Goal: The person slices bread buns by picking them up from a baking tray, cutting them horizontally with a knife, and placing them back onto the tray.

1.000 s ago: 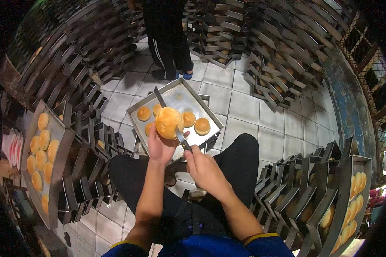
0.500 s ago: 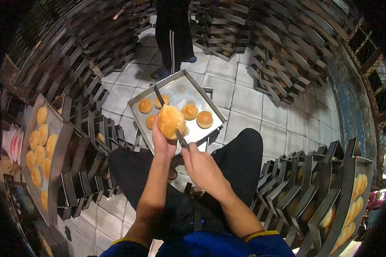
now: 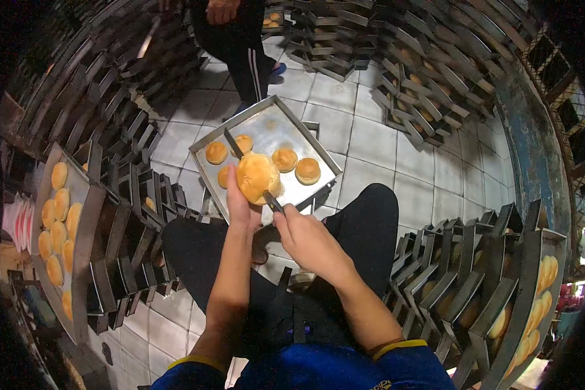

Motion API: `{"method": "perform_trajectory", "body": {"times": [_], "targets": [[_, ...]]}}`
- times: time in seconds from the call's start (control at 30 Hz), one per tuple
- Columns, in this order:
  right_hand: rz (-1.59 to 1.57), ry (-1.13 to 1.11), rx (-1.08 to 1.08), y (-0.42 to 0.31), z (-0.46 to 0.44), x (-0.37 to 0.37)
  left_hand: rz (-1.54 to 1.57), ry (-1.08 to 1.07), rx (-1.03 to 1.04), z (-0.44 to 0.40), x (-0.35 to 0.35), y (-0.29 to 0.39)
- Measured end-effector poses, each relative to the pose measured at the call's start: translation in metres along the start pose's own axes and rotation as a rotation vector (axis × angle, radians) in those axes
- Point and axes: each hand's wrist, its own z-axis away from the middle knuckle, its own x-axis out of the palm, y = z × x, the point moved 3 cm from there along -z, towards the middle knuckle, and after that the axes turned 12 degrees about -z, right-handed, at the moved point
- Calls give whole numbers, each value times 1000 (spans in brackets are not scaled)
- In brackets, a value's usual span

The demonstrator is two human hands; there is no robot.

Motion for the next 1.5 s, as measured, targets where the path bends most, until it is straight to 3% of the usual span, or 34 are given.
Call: {"method": "perform_trajectory", "body": {"times": [0.13,0.33,0.4,0.67,0.8,0.87,0.97,1.07,1.2,1.27,1.33,1.5], "targets": [[-43,-97,86,-10,32,1,-23,101,82,-7,-20,18],[-40,-27,94,-6,8,8,-67,96,66,-2,-4,0],[49,52,1,1,-8,14,-68,114,92,0,1,-3],[26,-46,69,6,30,16,6,290,94,-7,-18,8],[10,-27,66,13,-8,26,9,231,46,7,9,2],[10,-22,51,15,-11,28,-85,326,-39,13,15,11],[12,-31,3,15,12,25,-5,333,50,-8,-18,10],[-28,-100,74,11,26,19,7,287,58,3,-7,16],[-16,1,10,22,-7,27,24,199,40,8,7,-5],[1,16,-24,15,-18,21,-111,232,-7,18,19,0],[-147,-129,147,1,-19,14,-81,182,6,14,13,3],[-294,-282,175,43,7,17,-45,266,59,-13,-15,11]]}}
